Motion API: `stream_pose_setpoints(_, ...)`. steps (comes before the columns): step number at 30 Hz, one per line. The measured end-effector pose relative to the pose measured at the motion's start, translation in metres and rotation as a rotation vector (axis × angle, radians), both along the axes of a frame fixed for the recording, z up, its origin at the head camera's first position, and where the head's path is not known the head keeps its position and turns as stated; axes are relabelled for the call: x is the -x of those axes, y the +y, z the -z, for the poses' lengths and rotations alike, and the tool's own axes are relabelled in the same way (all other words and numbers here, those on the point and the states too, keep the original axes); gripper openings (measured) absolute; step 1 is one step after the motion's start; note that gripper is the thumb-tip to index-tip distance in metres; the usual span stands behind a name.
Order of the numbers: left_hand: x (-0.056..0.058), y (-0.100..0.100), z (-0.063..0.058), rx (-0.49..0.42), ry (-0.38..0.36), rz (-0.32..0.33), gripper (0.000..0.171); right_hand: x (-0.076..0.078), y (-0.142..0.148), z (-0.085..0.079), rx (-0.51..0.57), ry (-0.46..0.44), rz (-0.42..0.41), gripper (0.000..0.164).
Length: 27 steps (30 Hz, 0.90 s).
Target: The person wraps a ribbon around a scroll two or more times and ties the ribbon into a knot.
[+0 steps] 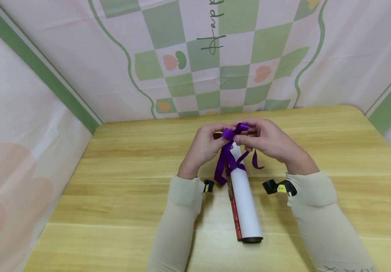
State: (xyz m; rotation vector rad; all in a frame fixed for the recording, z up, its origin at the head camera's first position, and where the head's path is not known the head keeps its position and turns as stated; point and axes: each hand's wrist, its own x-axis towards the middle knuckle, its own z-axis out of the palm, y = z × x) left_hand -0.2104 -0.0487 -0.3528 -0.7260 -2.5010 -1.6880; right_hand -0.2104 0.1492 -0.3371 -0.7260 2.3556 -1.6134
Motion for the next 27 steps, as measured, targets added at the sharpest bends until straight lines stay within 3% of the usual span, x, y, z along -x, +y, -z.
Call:
stream_pose_setpoints(11, -0.0025, -0.0012, -0.0009, 0.021, -0.058, 0.089, 0.028, 0.0007, 0.0013, 0.0015, -0.005, 0.029, 0.179, 0.039)
stream_pose_setpoints(17, -0.0022, -0.0013, 0.0002, 0.006, -0.085, -0.006, 0.043, -0.0009, 0.0009, 0.0015, -0.001, 0.031, 0.198, 0.036)
stream_pose_setpoints(22, -0.0013, -0.0020, 0.0011, -0.048, -0.085, -0.102, 0.035, -0.0013, 0.0001, 0.0011, -0.002, 0.006, 0.217, 0.039)
stream_pose_setpoints(27, 0.0002, -0.0010, 0.0012, -0.027, -0.035, -0.158, 0.027, -0.0007, -0.0007, 0.0015, -0.004, 0.012, 0.200, 0.040)
